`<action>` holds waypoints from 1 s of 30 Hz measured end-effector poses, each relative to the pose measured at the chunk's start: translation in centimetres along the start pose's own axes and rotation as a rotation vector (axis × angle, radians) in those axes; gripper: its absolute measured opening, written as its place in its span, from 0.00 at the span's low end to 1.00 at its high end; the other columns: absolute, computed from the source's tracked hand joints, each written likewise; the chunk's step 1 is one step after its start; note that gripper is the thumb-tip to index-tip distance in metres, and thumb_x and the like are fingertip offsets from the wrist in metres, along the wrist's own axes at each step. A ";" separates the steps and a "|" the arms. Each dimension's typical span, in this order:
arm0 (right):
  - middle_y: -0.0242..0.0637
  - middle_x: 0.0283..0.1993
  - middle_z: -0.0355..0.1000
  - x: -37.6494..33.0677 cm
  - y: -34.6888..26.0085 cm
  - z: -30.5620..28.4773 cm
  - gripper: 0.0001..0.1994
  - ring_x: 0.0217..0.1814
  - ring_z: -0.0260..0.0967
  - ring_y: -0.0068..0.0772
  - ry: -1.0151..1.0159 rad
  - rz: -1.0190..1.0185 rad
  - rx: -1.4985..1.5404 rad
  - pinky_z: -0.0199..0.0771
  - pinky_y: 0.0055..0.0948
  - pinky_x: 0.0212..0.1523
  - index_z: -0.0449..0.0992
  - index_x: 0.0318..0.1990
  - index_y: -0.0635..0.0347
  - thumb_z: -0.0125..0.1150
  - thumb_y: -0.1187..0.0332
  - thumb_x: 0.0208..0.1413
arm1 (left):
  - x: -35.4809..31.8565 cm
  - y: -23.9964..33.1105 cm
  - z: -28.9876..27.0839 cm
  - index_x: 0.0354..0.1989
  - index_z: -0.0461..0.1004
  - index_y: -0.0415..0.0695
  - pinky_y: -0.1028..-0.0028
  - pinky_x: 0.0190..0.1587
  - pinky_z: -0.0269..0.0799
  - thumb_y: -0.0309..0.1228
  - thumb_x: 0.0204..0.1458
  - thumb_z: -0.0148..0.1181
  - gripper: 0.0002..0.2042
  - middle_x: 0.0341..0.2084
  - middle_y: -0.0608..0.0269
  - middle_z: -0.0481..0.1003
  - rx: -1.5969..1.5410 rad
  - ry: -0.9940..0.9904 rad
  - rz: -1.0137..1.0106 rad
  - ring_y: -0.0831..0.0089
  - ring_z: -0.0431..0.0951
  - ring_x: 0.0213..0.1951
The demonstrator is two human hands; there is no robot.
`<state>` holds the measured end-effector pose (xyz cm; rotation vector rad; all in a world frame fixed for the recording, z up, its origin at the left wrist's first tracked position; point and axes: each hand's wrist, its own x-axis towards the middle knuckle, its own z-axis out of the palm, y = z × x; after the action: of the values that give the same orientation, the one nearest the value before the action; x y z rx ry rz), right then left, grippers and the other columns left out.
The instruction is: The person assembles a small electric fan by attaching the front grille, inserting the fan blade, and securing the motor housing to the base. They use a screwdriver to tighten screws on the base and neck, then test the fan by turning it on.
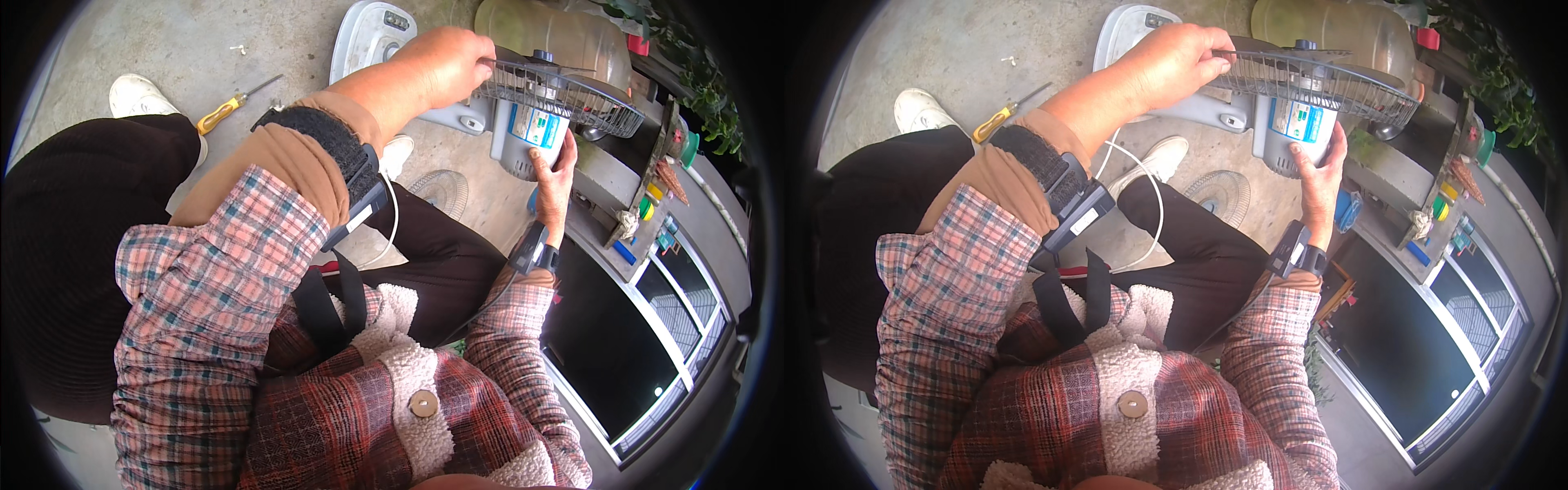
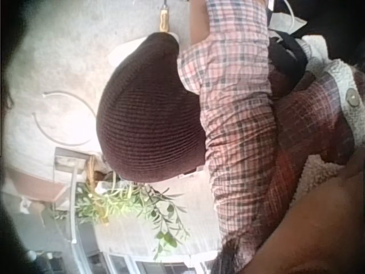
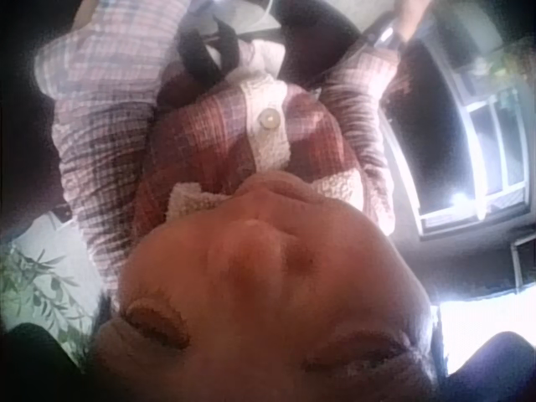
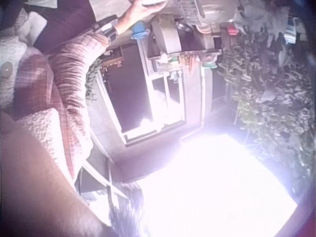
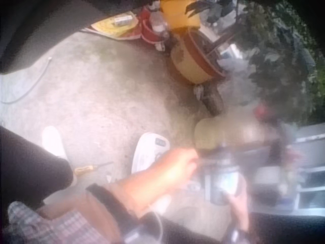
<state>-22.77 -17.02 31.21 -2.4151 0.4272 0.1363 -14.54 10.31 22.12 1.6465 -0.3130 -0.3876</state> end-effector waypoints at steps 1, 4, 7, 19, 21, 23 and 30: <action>0.46 0.64 0.59 0.0 -0.1 0.1 0.43 0.65 0.57 0.36 0.016 0.010 -0.030 0.58 0.34 0.64 0.52 0.67 0.63 0.71 0.68 0.45 | 0.1 0.0 -0.1 0.43 0.75 0.42 0.66 0.37 0.72 0.32 0.56 0.56 0.10 0.27 0.56 0.78 0.003 -0.003 0.012 0.64 0.78 0.31; 0.46 0.62 0.60 -0.1 -0.5 0.3 0.43 0.63 0.60 0.36 0.019 0.039 -0.040 0.62 0.33 0.62 0.53 0.67 0.63 0.73 0.70 0.45 | 0.0 0.0 -0.3 0.42 0.76 0.41 0.66 0.37 0.72 0.32 0.56 0.55 0.10 0.26 0.56 0.78 0.005 -0.003 0.025 0.64 0.78 0.31; 0.46 0.62 0.61 -0.1 -0.8 0.4 0.42 0.62 0.61 0.36 0.022 0.033 0.012 0.64 0.33 0.61 0.53 0.66 0.63 0.73 0.71 0.44 | 0.0 0.2 -0.4 0.42 0.76 0.41 0.66 0.37 0.72 0.33 0.56 0.55 0.10 0.26 0.56 0.78 -0.012 -0.002 0.022 0.63 0.78 0.31; 0.53 0.62 0.61 1.6 -2.6 2.3 0.46 0.63 0.62 0.41 0.043 -0.024 -0.164 0.64 0.35 0.61 0.55 0.65 0.65 0.76 0.63 0.39 | 1.0 -4.0 -3.3 0.35 0.76 0.38 0.65 0.29 0.73 0.29 0.53 0.54 0.08 0.23 0.54 0.76 -0.169 -0.049 0.009 0.66 0.77 0.26; 0.54 0.62 0.61 2.0 -3.8 3.7 0.47 0.63 0.63 0.42 0.069 -0.048 -0.269 0.64 0.36 0.62 0.55 0.65 0.64 0.77 0.61 0.38 | 0.7 -5.9 -4.6 0.36 0.75 0.38 0.65 0.29 0.73 0.30 0.53 0.55 0.08 0.26 0.53 0.77 -0.362 -0.059 -0.072 0.66 0.78 0.27; 0.55 0.62 0.60 2.0 -4.9 5.3 0.48 0.63 0.62 0.48 0.086 -0.081 -0.374 0.64 0.40 0.62 0.57 0.64 0.64 0.78 0.58 0.34 | 0.2 -7.6 -5.8 0.37 0.75 0.38 0.67 0.28 0.73 0.30 0.54 0.54 0.08 0.27 0.55 0.77 -0.360 -0.064 -0.094 0.68 0.77 0.27; 0.55 0.56 0.62 0.6 -7.4 12.0 0.48 0.58 0.64 0.55 0.205 -0.260 -0.639 0.69 0.47 0.55 0.59 0.61 0.62 0.78 0.52 0.32 | -1.5 -10.4 -10.3 0.44 0.73 0.37 0.77 0.23 0.68 0.28 0.56 0.56 0.11 0.24 0.66 0.73 0.166 0.054 -0.242 0.81 0.69 0.20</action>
<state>-19.59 -4.20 26.33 -3.1048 0.1644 -0.1103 -11.75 21.34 12.87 1.8613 -0.1067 -0.5084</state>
